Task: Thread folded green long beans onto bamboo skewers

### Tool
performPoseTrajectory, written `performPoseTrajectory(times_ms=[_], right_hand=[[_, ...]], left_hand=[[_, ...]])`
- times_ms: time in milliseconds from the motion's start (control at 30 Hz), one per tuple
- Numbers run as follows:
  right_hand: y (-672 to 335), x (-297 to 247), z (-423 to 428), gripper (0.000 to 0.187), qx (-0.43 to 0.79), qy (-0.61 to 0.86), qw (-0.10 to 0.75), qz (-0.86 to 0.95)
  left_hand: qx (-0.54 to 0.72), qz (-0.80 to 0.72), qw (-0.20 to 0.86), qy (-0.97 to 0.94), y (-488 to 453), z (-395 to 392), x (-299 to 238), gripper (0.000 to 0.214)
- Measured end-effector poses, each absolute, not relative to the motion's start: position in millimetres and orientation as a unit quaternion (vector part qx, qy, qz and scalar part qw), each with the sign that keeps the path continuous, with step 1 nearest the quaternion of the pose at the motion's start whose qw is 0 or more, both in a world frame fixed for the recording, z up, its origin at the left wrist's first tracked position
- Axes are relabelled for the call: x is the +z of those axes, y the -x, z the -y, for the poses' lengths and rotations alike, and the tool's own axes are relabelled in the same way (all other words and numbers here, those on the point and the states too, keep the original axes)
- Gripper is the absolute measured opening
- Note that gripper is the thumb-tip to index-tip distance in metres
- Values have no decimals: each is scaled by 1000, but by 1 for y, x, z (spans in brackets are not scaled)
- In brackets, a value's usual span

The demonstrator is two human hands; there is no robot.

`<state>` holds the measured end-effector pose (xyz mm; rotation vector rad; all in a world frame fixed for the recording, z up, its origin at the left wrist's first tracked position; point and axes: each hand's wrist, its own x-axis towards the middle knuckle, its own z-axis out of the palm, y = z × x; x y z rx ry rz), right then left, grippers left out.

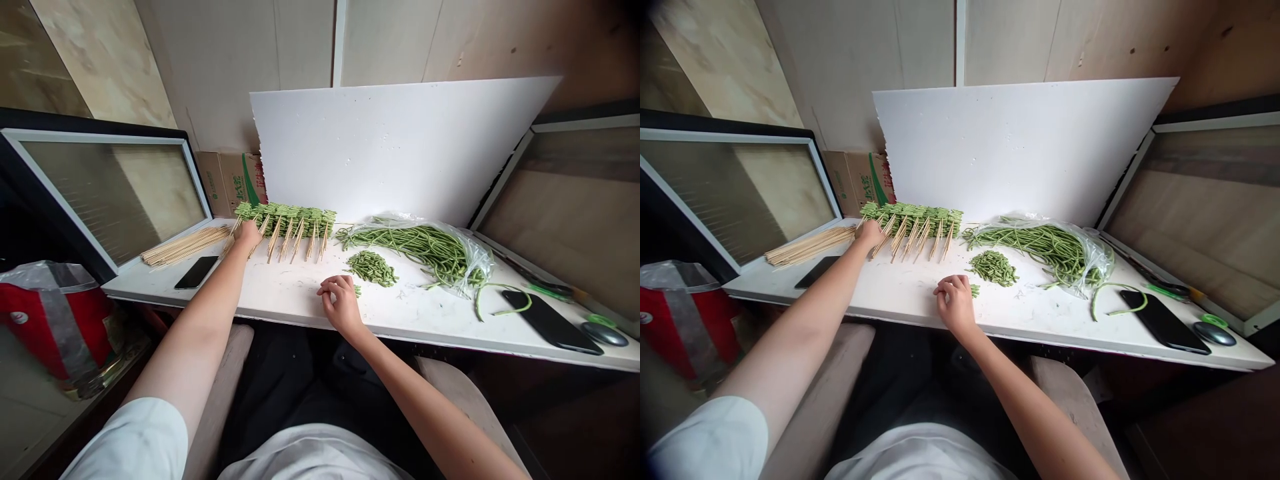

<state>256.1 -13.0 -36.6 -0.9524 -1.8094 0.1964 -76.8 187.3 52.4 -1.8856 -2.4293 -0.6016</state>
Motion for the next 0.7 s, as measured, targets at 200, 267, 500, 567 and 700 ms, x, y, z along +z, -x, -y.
performPoseTrajectory(times_ms=[200,267,500,567,700], right_hand=[[-256,-35,14,28,74,389,512,763],[-256,-35,14,28,71,385,510,766],[-257,-40,6,26,44,382,502,775],[-257,-41,4,25,24,375,496,783],[-255,-43,1,25,-6,366,483,795]], left_hand=[[-217,791,46,571,82,-180,53,28],[-232,795,57,558,95,-173,55,34],[-290,840,94,449,211,-118,46,34],[-289,856,79,422,253,-95,36,29],[-289,864,56,409,315,-57,7,44]])
